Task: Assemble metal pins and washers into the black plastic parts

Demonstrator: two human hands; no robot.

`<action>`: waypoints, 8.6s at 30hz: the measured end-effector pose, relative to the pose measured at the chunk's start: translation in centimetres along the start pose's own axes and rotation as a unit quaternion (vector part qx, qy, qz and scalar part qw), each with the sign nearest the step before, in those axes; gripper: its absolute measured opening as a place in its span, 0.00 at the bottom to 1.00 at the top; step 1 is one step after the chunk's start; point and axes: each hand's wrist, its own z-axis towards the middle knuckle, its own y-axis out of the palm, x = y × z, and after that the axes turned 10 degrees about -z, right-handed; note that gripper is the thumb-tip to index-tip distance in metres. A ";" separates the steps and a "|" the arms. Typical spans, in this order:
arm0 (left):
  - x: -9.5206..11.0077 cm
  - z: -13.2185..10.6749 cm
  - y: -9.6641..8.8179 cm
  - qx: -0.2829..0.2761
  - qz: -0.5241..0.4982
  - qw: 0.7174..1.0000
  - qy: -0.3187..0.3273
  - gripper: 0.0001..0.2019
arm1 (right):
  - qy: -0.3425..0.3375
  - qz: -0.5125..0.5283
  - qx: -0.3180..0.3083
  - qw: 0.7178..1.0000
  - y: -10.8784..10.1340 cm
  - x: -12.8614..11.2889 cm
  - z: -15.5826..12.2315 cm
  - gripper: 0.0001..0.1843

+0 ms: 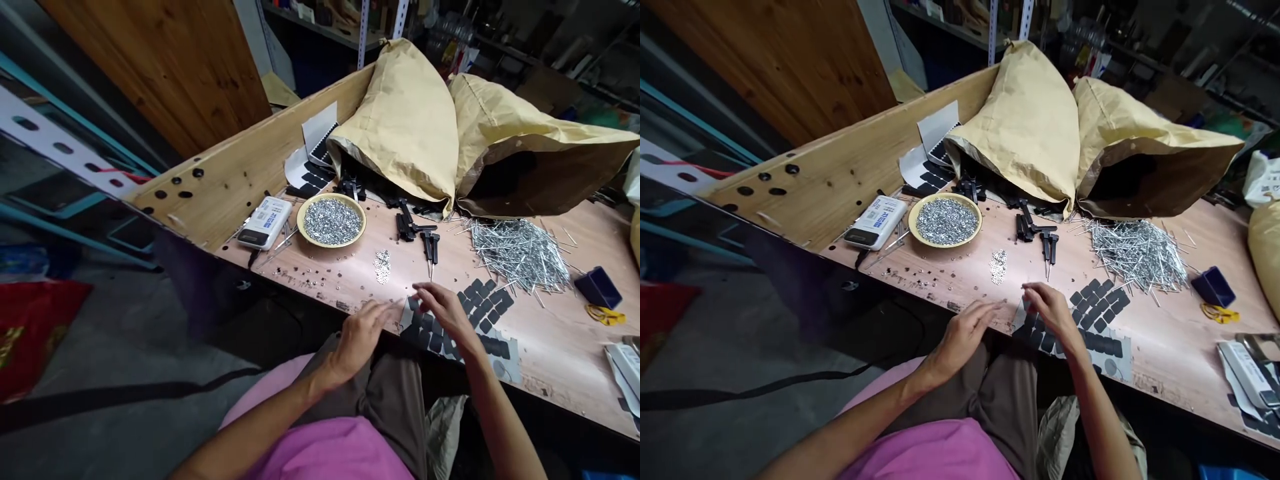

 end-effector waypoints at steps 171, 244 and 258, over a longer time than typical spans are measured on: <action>0.8 2.5 0.3 -0.295 -0.430 0.785 -0.334 0.32 | -0.360 -0.159 0.183 0.901 -0.8 0.7 -4.3 0.09; 1.7 2.3 -0.2 -0.362 -0.544 0.589 -0.476 0.22 | -0.370 -0.103 0.071 0.920 -2.5 -0.5 -5.2 0.13; 2.9 1.5 1.0 -0.200 -0.398 0.858 -0.255 0.27 | -0.348 -0.224 0.144 0.899 -2.0 -0.2 -5.5 0.19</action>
